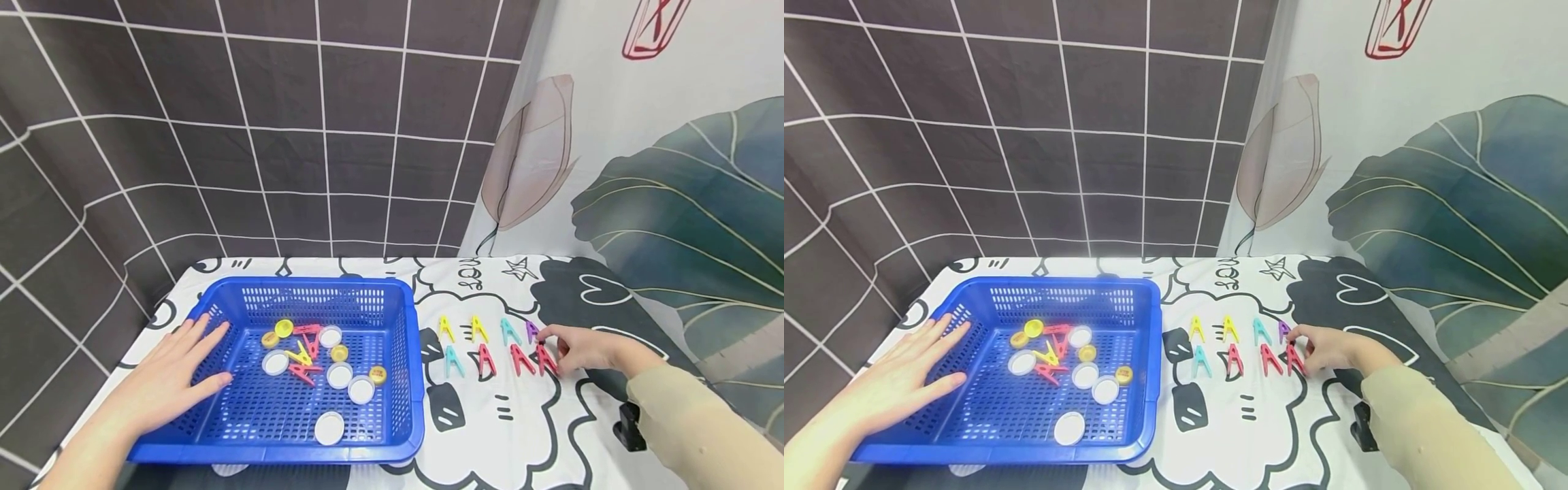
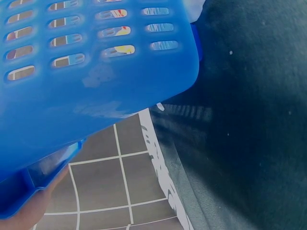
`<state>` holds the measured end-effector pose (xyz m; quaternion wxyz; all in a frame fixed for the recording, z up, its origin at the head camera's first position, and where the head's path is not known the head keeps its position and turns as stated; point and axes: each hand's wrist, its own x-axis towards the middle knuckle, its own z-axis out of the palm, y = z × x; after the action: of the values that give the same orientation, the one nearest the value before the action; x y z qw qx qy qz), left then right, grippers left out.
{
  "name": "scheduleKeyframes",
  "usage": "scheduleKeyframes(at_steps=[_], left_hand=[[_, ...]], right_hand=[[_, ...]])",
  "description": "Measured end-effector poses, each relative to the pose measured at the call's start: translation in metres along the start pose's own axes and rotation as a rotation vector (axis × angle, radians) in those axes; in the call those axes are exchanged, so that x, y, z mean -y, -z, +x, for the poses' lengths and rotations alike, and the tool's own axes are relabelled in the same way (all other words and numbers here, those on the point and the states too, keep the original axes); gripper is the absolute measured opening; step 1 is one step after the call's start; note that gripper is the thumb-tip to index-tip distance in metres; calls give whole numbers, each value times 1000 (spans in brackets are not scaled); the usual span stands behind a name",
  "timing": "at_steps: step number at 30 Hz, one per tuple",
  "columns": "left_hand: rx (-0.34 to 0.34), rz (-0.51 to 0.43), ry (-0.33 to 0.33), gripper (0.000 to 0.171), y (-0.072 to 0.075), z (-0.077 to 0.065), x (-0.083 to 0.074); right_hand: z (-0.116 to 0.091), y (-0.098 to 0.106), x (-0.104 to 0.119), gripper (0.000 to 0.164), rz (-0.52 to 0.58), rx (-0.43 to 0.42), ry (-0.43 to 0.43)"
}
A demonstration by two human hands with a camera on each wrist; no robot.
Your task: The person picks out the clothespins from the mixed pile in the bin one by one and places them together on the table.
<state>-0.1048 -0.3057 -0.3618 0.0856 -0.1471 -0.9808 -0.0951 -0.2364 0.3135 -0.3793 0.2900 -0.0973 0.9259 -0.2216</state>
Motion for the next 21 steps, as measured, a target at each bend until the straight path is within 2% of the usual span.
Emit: scheduleKeyframes(at_steps=[12,21], left_hand=[[-28,-3,-17,74,-1,-2,0],[-1,-13,2,74,0,-1,-1]], right_hand=[[6,9,18,64,-3,11,61],[9,12,37,65,-89,12,83]])
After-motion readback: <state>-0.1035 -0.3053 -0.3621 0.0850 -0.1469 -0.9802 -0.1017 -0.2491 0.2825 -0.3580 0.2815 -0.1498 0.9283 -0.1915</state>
